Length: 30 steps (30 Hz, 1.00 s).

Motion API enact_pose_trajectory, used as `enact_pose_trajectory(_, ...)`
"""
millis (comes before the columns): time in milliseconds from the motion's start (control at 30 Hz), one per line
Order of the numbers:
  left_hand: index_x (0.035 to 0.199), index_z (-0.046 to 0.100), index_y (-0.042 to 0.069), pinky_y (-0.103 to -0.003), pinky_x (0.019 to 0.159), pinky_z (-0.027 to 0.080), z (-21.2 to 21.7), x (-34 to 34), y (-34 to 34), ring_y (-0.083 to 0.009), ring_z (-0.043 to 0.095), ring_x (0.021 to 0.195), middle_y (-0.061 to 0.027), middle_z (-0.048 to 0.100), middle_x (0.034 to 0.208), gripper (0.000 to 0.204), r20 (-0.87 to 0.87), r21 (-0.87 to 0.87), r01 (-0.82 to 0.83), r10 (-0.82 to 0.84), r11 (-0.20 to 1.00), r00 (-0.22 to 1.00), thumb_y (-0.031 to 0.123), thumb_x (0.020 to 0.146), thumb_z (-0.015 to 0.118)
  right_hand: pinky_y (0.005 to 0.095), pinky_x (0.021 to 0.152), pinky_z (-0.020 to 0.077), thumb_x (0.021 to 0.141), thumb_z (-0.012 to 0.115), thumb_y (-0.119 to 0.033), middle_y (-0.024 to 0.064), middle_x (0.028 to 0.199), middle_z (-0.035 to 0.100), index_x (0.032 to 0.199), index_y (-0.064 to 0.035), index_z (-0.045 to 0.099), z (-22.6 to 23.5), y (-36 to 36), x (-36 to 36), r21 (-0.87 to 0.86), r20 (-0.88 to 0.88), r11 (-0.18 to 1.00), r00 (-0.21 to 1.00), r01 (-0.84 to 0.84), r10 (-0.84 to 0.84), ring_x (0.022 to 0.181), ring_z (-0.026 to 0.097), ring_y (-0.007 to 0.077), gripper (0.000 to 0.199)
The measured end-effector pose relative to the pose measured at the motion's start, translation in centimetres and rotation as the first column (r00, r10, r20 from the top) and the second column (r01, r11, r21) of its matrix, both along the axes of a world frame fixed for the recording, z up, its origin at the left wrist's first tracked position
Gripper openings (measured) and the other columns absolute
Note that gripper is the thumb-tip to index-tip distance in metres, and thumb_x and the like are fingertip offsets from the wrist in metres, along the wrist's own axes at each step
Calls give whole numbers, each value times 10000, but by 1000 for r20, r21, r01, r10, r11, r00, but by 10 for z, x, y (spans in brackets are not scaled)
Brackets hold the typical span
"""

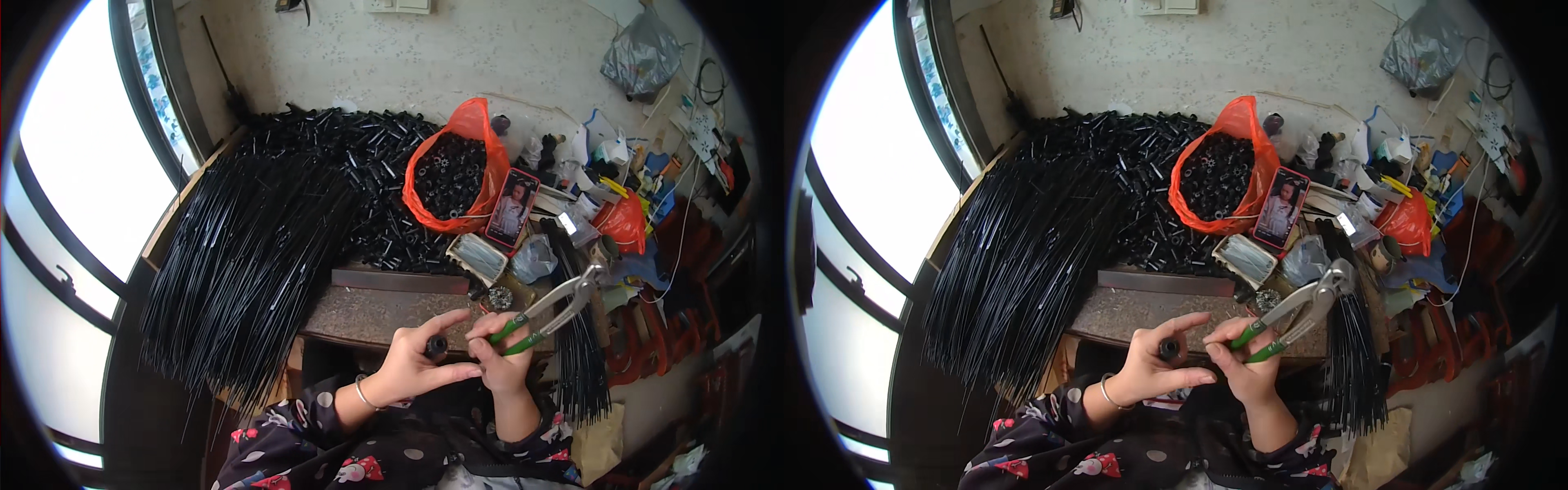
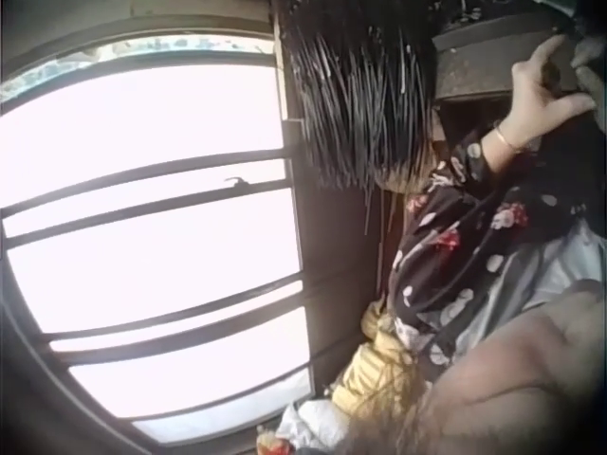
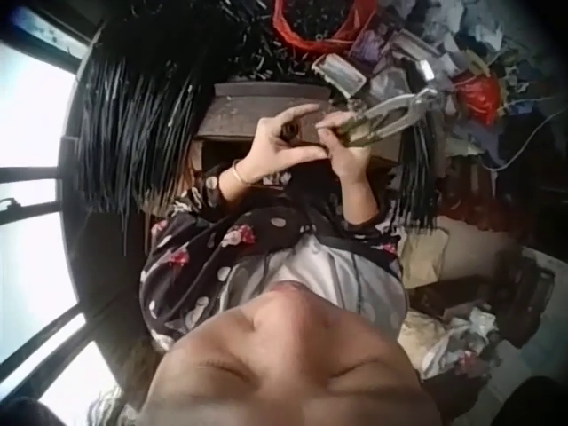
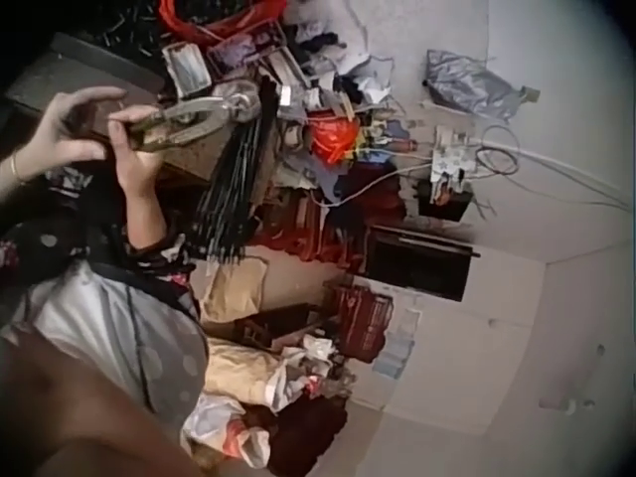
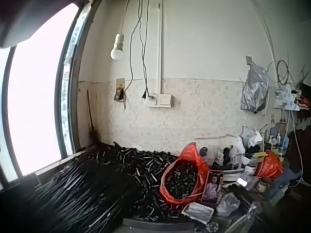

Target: Manually assemble components by inserting wire filaments and using a crimping tool to secure them.

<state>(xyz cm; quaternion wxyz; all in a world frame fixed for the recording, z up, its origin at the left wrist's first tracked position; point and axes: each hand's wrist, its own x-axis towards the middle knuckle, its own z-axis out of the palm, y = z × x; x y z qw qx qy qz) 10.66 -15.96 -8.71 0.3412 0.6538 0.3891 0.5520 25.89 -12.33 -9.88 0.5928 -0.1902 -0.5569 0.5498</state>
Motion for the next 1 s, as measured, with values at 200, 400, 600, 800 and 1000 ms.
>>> enact_pose_trajectory(200, 1242, 478, 1, -187, 476, 345, 7, 1, -15, -40, 422, 505, 12, 475, 555, 784, 35, 98, -39, 36, 994, 999, 291, 604, 829, 279, 621, 446, 748, 660, 15, 87, 768, 563, 898, -59, 428, 15, -24, -13, 349, 114, 937, 992, 16, -59, 713, 517, 188, 286)
enact_pose_trajectory(400, 1222, 494, -2, -196, 510, 400, 7, -3, -19, -69, 507, 537, -27, 531, 584, 776, 14, 125, -72, 70, 990, 997, 300, 592, 830, 282, 631, 452, 755, 638, 44, 107, 773, 555, 927, -52, 417, 13, -26, -12, 469, 292, 882, 950, -39, -114, 722, 519, 191, 296)
enact_pose_trajectory(600, 1211, 499, -12, -207, 519, 419, 6, -6, -20, -91, 528, 548, -50, 547, 620, 786, -8, 119, -87, 88, 989, 996, 332, 585, 827, 310, 673, 483, 740, 639, 77, 116, 854, 585, 946, -34, 479, 12, -27, -14, 452, 250, 891, 963, -25, -100, 764, 586, 220, 283)
enact_pose_trajectory(800, 1227, 484, -14, -212, 525, 416, 0, -7, -18, -98, 511, 553, -41, 527, 638, 823, -32, 133, -158, 163, 979, 986, 379, 585, 816, 296, 676, 477, 747, 636, 64, 113, 893, 564, 954, -29, 473, 12, -32, -17, 411, 313, 911, 934, 32, -174, 788, 558, 207, 279)
enact_pose_trajectory(1000, 1235, 478, -13, -215, 527, 415, -3, -7, -14, -99, 505, 558, -38, 521, 636, 839, -6, 161, -162, 165, 974, 986, 406, 588, 807, 294, 675, 476, 756, 629, 58, 108, 893, 561, 935, -29, 483, 12, -29, -22, 371, 249, 929, 964, -7, -92, 799, 544, 195, 247)
